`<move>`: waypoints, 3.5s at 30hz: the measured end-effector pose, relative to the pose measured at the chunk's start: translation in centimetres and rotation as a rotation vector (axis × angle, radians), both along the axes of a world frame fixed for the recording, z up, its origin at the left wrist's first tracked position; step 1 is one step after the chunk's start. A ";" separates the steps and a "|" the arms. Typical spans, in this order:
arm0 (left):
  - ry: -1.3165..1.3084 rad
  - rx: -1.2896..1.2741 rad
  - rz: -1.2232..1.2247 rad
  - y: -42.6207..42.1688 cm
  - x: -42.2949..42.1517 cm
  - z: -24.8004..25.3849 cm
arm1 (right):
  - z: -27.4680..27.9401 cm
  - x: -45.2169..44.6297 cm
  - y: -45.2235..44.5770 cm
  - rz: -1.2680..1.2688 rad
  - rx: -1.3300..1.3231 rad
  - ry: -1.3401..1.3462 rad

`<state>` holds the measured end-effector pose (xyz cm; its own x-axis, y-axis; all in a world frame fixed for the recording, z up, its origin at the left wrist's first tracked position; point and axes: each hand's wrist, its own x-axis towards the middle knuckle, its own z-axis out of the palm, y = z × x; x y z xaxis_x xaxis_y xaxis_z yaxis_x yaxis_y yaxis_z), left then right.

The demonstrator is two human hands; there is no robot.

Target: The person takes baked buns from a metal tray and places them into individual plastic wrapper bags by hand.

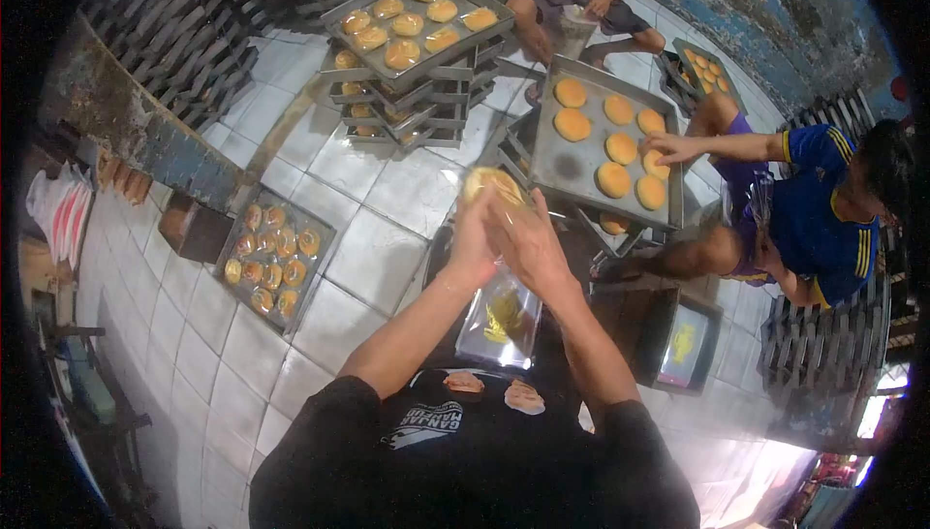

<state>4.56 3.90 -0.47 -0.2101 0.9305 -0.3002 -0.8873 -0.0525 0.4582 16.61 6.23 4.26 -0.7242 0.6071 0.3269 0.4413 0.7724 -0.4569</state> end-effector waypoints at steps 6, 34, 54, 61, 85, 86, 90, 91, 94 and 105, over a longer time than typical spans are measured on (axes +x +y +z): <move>-0.208 -0.001 -0.120 0.4 -3.0 0.4 | 3.1 0.0 -3.3 -0.001 -0.538 0.161; 0.947 0.068 0.056 -2.3 -4.0 0.8 | 3.1 1.1 -0.4 -0.298 -0.384 0.340; 1.025 0.116 -0.039 -4.2 -3.0 -1.8 | -1.5 4.9 -3.9 -0.445 -1.108 0.757; 1.695 0.264 -0.096 -6.8 -1.2 -1.0 | -4.0 8.7 7.4 -0.592 0.174 0.134; 1.164 0.104 -0.575 -12.0 -2.5 1.6 | 5.9 11.8 -5.1 0.022 -0.366 0.030; 1.056 -0.006 -0.722 -11.7 -3.0 1.7 | 3.7 13.9 -3.9 -0.042 -0.790 0.256; 0.676 -0.146 -0.494 -7.8 -4.4 0.6 | -8.1 19.9 2.1 -0.760 -0.954 0.119; 0.647 -0.176 -0.375 -6.7 -5.2 0.5 | -10.9 22.7 3.4 -0.681 -0.681 -0.311; 0.369 -0.184 -0.123 -3.7 -4.6 0.1 | -9.3 22.5 8.4 -0.561 -0.835 -0.043; 0.335 -0.242 -0.106 -3.0 -2.7 -2.7 | -21.0 21.1 31.5 -0.742 -0.280 -0.317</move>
